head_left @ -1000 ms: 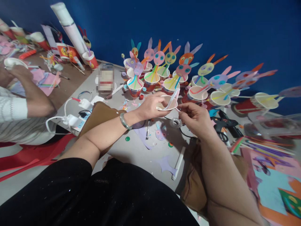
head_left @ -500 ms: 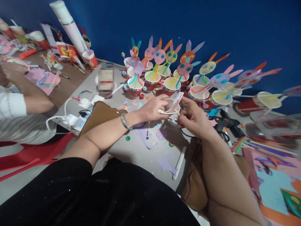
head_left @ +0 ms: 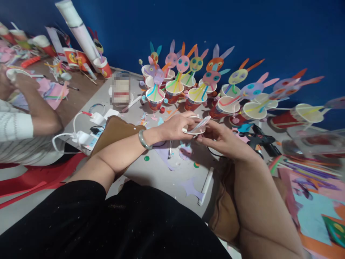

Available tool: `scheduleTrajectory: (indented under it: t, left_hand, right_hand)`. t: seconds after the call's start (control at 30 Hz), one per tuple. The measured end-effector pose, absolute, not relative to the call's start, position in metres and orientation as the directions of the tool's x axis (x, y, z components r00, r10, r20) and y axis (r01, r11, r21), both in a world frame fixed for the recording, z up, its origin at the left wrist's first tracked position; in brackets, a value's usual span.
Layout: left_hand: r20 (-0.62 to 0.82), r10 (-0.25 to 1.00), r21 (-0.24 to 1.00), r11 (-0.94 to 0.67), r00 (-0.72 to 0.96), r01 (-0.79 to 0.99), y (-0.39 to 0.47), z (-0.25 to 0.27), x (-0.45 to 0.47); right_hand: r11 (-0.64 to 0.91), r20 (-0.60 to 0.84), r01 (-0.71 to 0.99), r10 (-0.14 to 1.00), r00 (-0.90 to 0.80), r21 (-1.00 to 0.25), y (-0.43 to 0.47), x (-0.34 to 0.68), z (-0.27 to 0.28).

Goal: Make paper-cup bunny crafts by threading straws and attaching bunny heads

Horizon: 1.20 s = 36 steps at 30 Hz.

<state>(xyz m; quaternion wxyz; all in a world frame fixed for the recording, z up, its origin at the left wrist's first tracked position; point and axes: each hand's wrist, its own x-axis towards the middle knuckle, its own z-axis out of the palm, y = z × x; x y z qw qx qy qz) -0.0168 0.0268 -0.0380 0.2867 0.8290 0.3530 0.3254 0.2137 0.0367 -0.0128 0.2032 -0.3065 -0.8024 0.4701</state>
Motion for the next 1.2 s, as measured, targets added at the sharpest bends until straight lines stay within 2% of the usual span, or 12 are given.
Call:
scheduleTrajectory:
  t: [0.1, 0.27, 0.4, 0.53, 0.63, 0.73, 0.87, 1.0, 1.2]
  left_hand:
    - [0.309, 0.774, 0.691, -0.582, 0.553, 0.429, 0.027, -0.037, -0.017]
    - [0.268, 0.764, 0.677, -0.582, 0.586, 0.45, 0.023, -0.038, -0.014]
    - [0.276, 0.825, 0.713, -0.52, 0.493, 0.471, 0.02, -0.043, -0.008]
    - [0.343, 0.858, 0.76, -0.492, 0.382, 0.425, 0.019, -0.045, -0.006]
    - [0.406, 0.819, 0.769, -0.546, 0.406, 0.333, 0.019, -0.044, -0.008]
    - [0.391, 0.795, 0.808, -0.538, 0.463, 0.24, 0.02, -0.042, -0.011]
    - [0.343, 0.81, 0.865, -0.469, 0.476, 0.175, 0.022, -0.044, -0.015]
    - [0.328, 0.829, 0.872, -0.45, 0.454, 0.192, 0.026, -0.047, -0.016]
    - [0.324, 0.845, 0.889, -0.425, 0.426, 0.167, 0.028, -0.044, -0.017]
  right_hand:
    - [0.358, -0.013, 0.381, 0.713, -0.701, -0.852, 0.034, 0.211, -0.012]
    - [0.422, -0.05, 0.681, 0.829, -0.558, -0.598, 0.024, 0.199, -0.01]
    - [0.421, 0.001, 0.735, 0.868, -0.496, -0.531, 0.023, 0.194, -0.01]
    - [0.426, 0.12, 0.683, 0.886, -0.448, -0.593, 0.026, 0.195, -0.012]
    - [0.462, 0.231, 0.58, 0.874, -0.428, -0.671, 0.026, 0.195, -0.012]
    - [0.485, 0.301, 0.503, 0.864, -0.404, -0.715, 0.025, 0.195, -0.01]
    - [0.539, 0.393, 0.504, 0.84, -0.374, -0.675, 0.022, 0.196, -0.009]
    - [0.651, 0.51, 0.474, 0.759, -0.405, -0.592, 0.019, 0.196, -0.007]
    - [0.724, 0.524, 0.404, 0.686, -0.504, -0.559, 0.016, 0.195, -0.004]
